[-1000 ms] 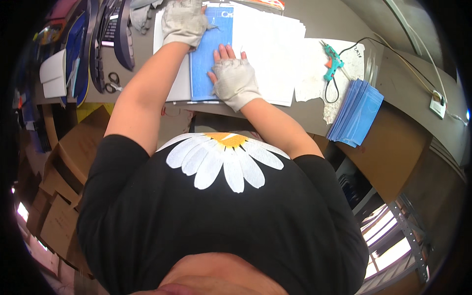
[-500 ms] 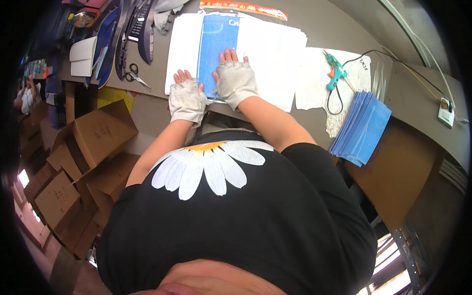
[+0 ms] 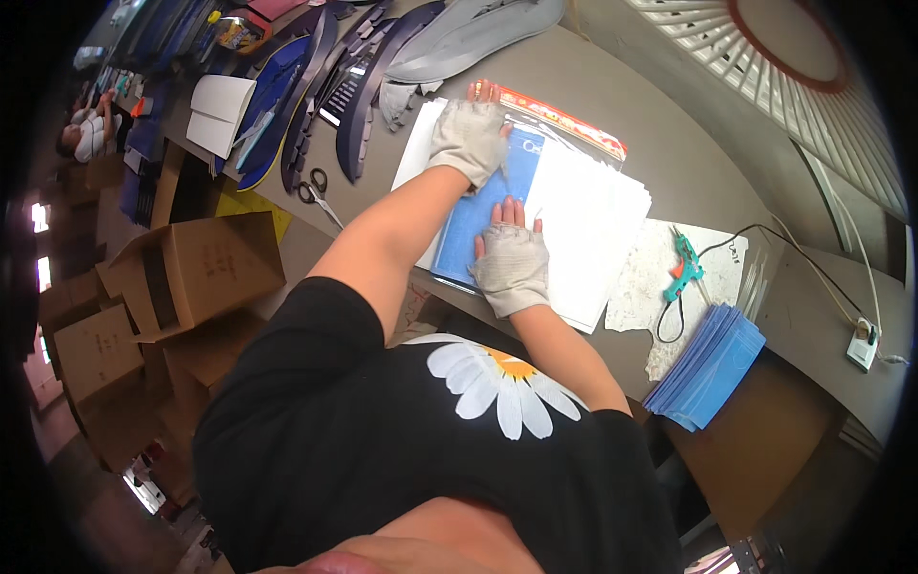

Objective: The person places blue rectangular items into clear plastic sleeves one by one. They smooth the sleeves to remove air bubbles and stack the packaged items on the table. The person handles the items with gloved hands and organizes them into a neat pile.

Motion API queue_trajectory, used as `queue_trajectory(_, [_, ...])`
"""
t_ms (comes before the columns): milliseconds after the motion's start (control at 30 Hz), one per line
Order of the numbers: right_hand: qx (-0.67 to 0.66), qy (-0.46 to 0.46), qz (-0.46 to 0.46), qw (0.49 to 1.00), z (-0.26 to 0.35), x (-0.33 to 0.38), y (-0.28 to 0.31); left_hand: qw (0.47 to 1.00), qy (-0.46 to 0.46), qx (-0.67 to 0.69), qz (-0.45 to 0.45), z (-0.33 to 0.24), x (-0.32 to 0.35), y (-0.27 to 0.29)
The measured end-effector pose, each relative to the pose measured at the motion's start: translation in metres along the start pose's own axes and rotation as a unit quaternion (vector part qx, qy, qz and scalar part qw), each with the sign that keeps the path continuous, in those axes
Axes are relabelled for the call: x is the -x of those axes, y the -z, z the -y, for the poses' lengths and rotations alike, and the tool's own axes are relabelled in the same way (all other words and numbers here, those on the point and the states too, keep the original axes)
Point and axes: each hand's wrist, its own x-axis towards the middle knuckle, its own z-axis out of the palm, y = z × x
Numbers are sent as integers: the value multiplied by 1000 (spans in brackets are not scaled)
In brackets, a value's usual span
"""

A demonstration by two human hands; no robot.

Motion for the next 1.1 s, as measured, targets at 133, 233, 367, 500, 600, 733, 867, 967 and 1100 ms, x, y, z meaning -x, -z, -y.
queue_trajectory(133, [9,-5,2,1000,0,-1,-4,999,-6,-4,50,-6,21,14])
queue_trajectory(233, [17,12,-12,1000,5,-3,-2,998,-11,-13,54,-2,95,23])
queue_trajectory(367, [-12,3,9,1000,-1,-1,11,993,-46,-58,90,5,196,46])
queue_trajectory(500, [-8,-108,-126,986,-39,34,-13,969,-74,-134,194,-13,200,68])
queue_trajectory(600, [85,-241,-174,951,-106,79,-16,980,-75,-101,155,-3,183,45])
queue_trajectory(733, [-53,-374,-153,913,-137,124,1,986,60,126,87,-28,136,52])
queue_trajectory(867, [-42,-360,-171,916,-132,121,12,719,340,603,62,-16,111,13])
queue_trajectory(967, [-38,-323,-150,933,-134,118,8,623,344,703,5,-13,118,10])
queue_trajectory(1100, [-92,-338,-35,936,-139,96,19,725,321,609,23,-2,132,23])
